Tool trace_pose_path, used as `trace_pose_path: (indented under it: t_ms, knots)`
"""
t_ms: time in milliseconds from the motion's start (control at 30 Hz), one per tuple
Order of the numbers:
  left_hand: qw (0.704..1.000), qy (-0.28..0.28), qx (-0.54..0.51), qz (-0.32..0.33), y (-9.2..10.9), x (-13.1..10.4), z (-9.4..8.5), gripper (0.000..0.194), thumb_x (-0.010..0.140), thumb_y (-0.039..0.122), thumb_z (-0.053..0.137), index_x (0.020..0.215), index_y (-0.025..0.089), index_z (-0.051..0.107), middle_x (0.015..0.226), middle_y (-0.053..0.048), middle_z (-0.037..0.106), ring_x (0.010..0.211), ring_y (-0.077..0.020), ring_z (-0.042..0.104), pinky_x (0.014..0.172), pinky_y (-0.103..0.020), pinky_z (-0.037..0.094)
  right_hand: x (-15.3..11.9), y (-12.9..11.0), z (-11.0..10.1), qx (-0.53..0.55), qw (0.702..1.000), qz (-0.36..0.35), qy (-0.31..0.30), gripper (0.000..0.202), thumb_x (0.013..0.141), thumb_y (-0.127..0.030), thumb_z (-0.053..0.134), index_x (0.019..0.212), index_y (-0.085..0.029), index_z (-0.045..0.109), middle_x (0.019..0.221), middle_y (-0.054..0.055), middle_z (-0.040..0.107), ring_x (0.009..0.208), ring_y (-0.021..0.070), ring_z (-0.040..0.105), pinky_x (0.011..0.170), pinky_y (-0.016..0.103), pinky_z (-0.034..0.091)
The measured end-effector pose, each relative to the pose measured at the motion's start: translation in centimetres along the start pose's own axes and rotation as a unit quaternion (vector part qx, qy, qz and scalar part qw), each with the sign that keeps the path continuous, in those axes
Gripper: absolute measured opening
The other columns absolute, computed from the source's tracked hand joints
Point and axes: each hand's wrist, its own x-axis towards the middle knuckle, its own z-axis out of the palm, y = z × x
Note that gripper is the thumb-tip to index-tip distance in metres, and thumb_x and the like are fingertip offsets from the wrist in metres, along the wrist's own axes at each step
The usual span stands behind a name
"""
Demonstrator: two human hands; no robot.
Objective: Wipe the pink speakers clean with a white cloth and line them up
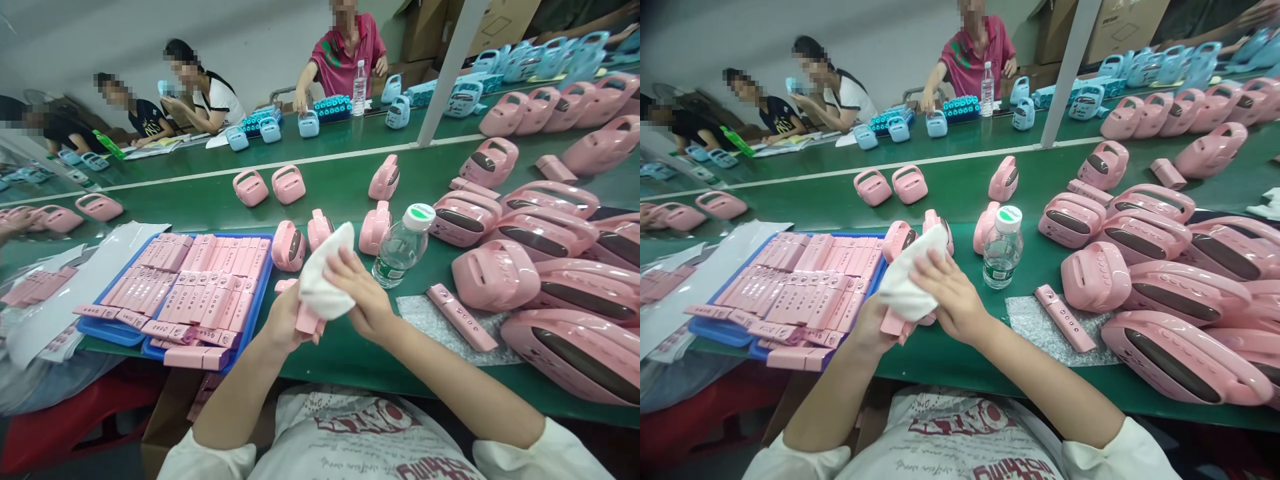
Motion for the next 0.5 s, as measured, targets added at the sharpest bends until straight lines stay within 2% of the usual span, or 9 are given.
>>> trace_pose_path:
  t_ms: [100,167,233,300,367,400,433,500]
  knots:
    - [0.997,0.011,-0.071,-0.003,0.1,0.3,0.7,0.052,0.075,0.065,0.056,0.058,0.015,0.057,0.037,-0.002,0.049,0.029,-0.0112,0.042,0.028,-0.021,0.021,0.1,-0.8,1.1,0.037,0.992,0.109,0.049,0.051,0.099,-0.018,0.035,0.151,-0.020,0.033,0.155,0.010,0.036,0.147,0.0217,0.022,0.118,0.048,0.033]
    - [0.992,0.035,-0.122,0.010,0.5,0.6,0.7,0.048,0.071,0.063,0.063,0.064,0.016,0.060,0.045,-0.003,0.056,0.038,-0.0127,0.051,0.032,-0.022,0.031,-0.1,-2.2,1.7,0.079,0.985,0.146,0.049,0.053,0.099,-0.017,0.035,0.152,-0.022,0.030,0.156,0.010,0.034,0.146,0.0212,0.025,0.117,0.045,0.035]
    - [0.986,0.064,-0.150,0.023,1.2,0.8,0.5,0.043,0.070,0.059,0.068,0.075,0.016,0.063,0.059,-0.003,0.064,0.052,-0.0138,0.059,0.045,-0.023,0.047,-0.6,-3.4,1.6,0.136,0.977,0.161,0.034,0.049,0.100,-0.019,0.035,0.149,-0.019,0.037,0.152,0.013,0.041,0.143,0.0205,0.035,0.116,0.040,0.037]
    - [0.988,0.077,-0.131,0.039,2.2,0.9,-0.1,0.039,0.072,0.054,0.070,0.077,0.016,0.061,0.062,-0.002,0.065,0.055,-0.0128,0.060,0.052,-0.023,0.050,-1.0,-3.7,0.5,0.206,0.958,0.200,0.013,0.041,0.101,-0.027,0.035,0.135,-0.016,0.055,0.138,0.015,0.059,0.131,0.0210,0.054,0.108,0.036,0.046]
    - [0.994,0.063,-0.044,0.072,3.5,1.2,-0.8,0.037,0.076,0.052,0.066,0.072,0.016,0.056,0.054,0.000,0.059,0.045,-0.0110,0.053,0.043,-0.022,0.043,-1.4,-3.2,-1.0,0.277,0.910,0.309,-0.006,0.041,0.101,-0.041,0.037,0.110,-0.016,0.069,0.106,0.012,0.074,0.100,0.0206,0.071,0.086,0.031,0.057]
    - [0.995,0.048,0.012,0.090,4.3,1.6,-1.2,0.037,0.078,0.052,0.062,0.072,0.017,0.054,0.053,0.001,0.058,0.041,-0.0105,0.051,0.040,-0.022,0.039,-1.5,-2.7,-1.8,0.311,0.872,0.377,-0.016,0.044,0.098,-0.049,0.040,0.096,-0.016,0.070,0.089,0.008,0.075,0.082,0.0184,0.071,0.071,0.027,0.058]
    - [0.992,0.036,0.066,0.103,5.2,2.2,-1.5,0.034,0.079,0.050,0.060,0.076,0.017,0.054,0.054,0.001,0.058,0.039,-0.0107,0.050,0.038,-0.022,0.037,-1.7,-2.2,-2.4,0.342,0.830,0.440,-0.026,0.048,0.095,-0.056,0.043,0.085,-0.016,0.067,0.075,0.005,0.070,0.067,0.0154,0.065,0.058,0.024,0.053]
    - [0.980,0.033,0.164,0.107,7.1,4.2,-1.9,0.028,0.078,0.040,0.060,0.092,0.016,0.056,0.064,0.000,0.064,0.044,-0.0129,0.055,0.040,-0.023,0.039,-2.0,-1.3,-3.1,0.392,0.758,0.518,-0.047,0.053,0.087,-0.067,0.049,0.073,-0.017,0.058,0.063,-0.001,0.057,0.055,0.0109,0.051,0.048,0.021,0.040]
